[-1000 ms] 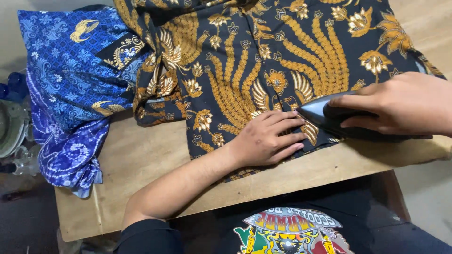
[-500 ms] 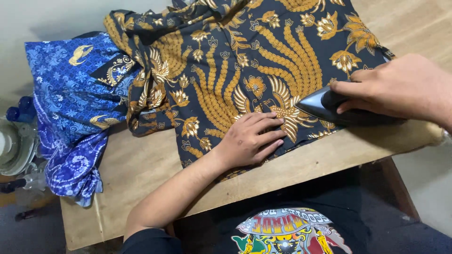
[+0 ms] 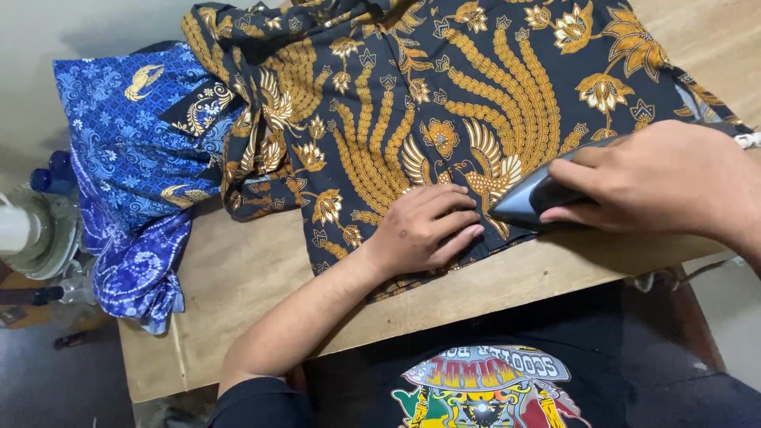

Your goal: Ironing and arranging a batik shirt on a wooden table.

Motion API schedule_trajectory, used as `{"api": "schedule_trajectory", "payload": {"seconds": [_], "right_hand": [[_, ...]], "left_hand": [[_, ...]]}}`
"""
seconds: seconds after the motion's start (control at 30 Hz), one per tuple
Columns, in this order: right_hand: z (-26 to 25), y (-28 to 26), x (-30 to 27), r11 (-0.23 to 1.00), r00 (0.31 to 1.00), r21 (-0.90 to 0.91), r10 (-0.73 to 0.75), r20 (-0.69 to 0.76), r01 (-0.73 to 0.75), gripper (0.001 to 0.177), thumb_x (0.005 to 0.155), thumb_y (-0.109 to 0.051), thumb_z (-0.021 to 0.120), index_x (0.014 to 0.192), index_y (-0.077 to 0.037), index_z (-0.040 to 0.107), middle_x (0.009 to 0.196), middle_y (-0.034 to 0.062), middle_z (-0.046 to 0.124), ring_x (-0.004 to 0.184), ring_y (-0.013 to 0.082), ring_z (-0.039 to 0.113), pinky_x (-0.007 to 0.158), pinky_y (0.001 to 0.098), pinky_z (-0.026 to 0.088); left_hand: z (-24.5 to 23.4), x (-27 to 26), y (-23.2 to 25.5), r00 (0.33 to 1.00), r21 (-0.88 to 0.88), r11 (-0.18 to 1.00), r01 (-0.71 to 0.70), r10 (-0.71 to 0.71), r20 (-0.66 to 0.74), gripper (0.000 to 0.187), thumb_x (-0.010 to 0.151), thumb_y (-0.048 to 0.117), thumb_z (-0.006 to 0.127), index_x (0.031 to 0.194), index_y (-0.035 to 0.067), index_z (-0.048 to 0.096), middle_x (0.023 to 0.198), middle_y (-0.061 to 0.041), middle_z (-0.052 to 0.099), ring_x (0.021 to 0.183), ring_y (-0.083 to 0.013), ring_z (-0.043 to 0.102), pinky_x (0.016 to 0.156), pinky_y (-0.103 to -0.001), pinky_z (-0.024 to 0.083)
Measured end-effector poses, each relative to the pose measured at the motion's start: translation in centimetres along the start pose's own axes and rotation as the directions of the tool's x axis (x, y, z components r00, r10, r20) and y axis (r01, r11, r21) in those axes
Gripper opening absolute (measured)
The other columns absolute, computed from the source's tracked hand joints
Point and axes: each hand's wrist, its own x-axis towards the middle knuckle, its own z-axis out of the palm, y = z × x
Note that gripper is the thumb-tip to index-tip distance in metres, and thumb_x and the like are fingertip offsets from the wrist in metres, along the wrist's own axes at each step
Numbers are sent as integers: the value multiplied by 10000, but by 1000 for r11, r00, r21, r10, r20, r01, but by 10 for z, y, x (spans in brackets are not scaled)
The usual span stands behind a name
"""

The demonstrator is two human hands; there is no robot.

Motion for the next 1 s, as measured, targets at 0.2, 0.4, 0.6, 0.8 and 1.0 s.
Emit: {"api": "schedule_trajectory", "payload": {"seconds": [0.2, 0.4, 0.6, 0.8, 1.0], "right_hand": [[-5, 0, 3, 999, 998, -39, 15, 59, -13, 578, 965, -796, 384, 913, -235, 515, 797, -16, 677, 493, 254, 700, 432, 336, 551], [6, 8, -12, 990, 993, -109, 80, -87, -90, 566, 962, -780, 452, 882, -228, 548, 762, -20, 643, 520, 224, 678, 468, 333, 489], [27, 20, -20, 971, 988, -189, 132, -74, -144, 550, 973, -794, 486, 803, -275, 547, 753, -104, 685, 574, 139, 686, 483, 243, 466], [21, 11, -21, 983, 984, -127, 119, -132, -136, 488, 961, -737, 552, 826, -271, 603, 808, -93, 691, 612, 190, 691, 525, 283, 494], [1, -12, -5, 994, 972, -110, -13, -235, -13, 426, 1021, -660, 535, 944, -246, 595, 779, -22, 672, 484, 239, 659, 430, 342, 463]], "left_hand": [[-4, 6, 7, 998, 45, 998, 35, -38, 53, 155, 963, 186, 716, 999, 35, 725, 1067, -90, 670, 1056, -240, 666, 872, -351, 515], [3, 1, 2, 998, 87, 996, 12, -17, 62, 133, 963, 180, 719, 988, 50, 712, 1058, -86, 660, 1070, -232, 657, 880, -345, 534], [2, 1, 3, 999, 62, 998, -1, -2, 49, 145, 977, 187, 702, 981, 43, 692, 1052, -92, 634, 1060, -233, 628, 873, -343, 504], [1, 0, 1, 999, 41, 999, -13, 11, 44, 142, 975, 183, 698, 1008, 46, 677, 1059, -94, 614, 1028, -227, 607, 858, -335, 483], [-5, 4, 7, 1000, 31, 999, -12, 11, 15, 150, 964, 166, 708, 973, 20, 675, 1019, -106, 618, 942, -262, 634, 815, -358, 499]]}}
